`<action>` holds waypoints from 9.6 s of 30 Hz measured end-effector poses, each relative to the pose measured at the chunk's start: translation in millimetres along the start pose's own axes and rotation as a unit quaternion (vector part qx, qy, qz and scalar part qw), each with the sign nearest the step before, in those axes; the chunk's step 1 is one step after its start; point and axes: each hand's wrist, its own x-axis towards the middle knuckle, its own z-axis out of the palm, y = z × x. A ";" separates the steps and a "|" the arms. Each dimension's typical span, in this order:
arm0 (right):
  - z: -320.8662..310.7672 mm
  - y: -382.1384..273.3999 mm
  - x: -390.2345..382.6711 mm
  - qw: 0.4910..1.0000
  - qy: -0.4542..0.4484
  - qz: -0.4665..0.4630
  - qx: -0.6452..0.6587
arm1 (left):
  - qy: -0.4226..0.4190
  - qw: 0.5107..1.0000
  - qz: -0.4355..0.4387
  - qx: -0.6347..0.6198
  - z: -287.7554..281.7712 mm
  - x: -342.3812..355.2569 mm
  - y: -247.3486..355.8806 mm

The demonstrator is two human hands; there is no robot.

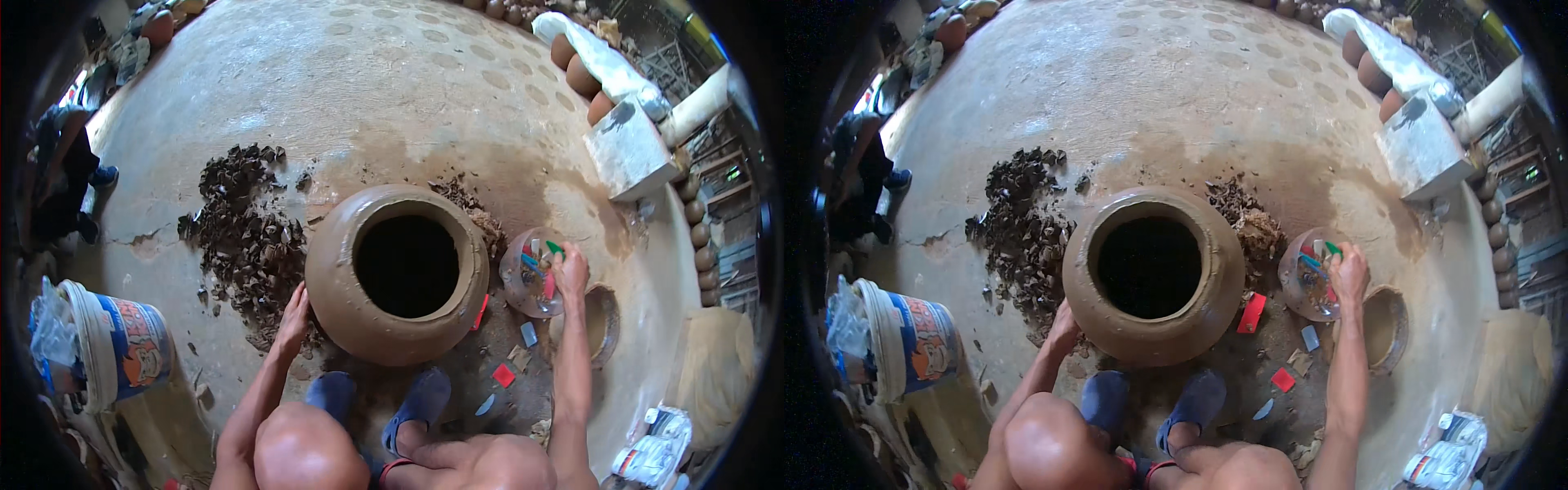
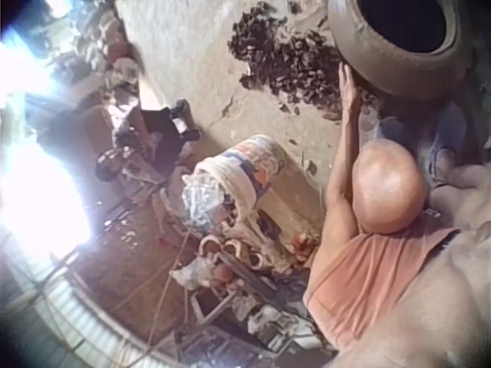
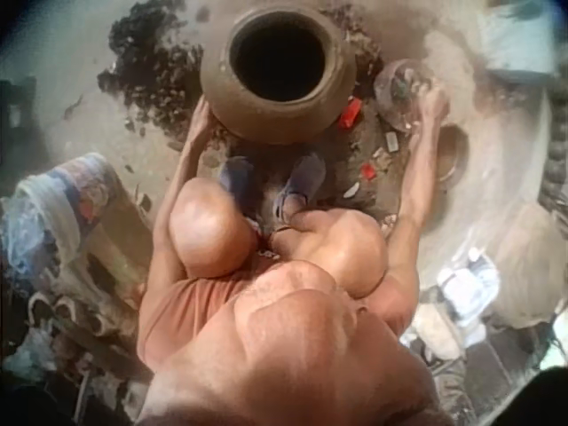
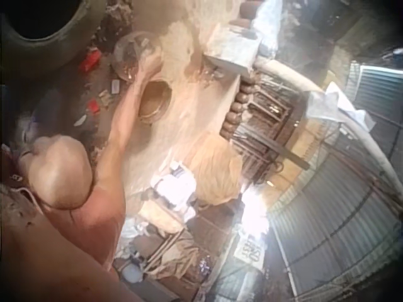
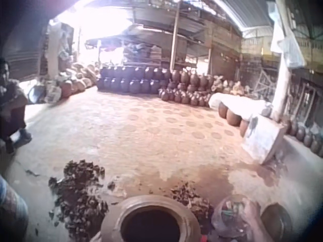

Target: The person smooths the surface of a large clay jar on a manual wheel using various plastic scraping tools and a small piece of cloth before lifting the jar off the wheel by hand.

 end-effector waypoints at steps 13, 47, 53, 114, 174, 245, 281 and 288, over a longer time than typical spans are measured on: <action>-232.9 -299.8 4.8 0.768 0.055 -0.629 -0.108 | -0.038 0.991 0.020 0.129 31.1 138.0 26.4; -199.7 -349.0 3.4 0.757 -0.245 -0.555 -0.241 | -0.016 0.948 -0.279 -0.149 92.0 -85.6 28.0; -197.5 -350.5 8.8 0.758 -0.278 -0.542 -0.232 | -0.025 0.956 -0.214 -0.199 45.6 -31.1 34.4; -174.5 -368.4 25.8 0.722 -0.448 -0.490 -0.194 | -0.260 0.822 -0.394 -0.318 72.1 -79.6 -15.4; -200.2 -384.2 18.6 0.763 -0.491 -0.414 -0.071 | 0.214 0.957 -0.152 0.121 106.1 -53.6 -28.1; -182.3 -347.4 1.8 0.830 -0.472 -0.275 0.110 | 0.116 0.901 -0.399 -0.125 102.5 -79.5 48.2; -194.2 -358.1 -5.2 0.712 -0.260 -0.583 -0.292 | -0.104 0.871 -0.414 -0.243 78.2 -104.9 9.7; -182.6 -375.4 9.3 0.718 -0.360 -0.512 -0.305 | 0.029 0.903 -0.298 -0.309 5.1 11.0 40.4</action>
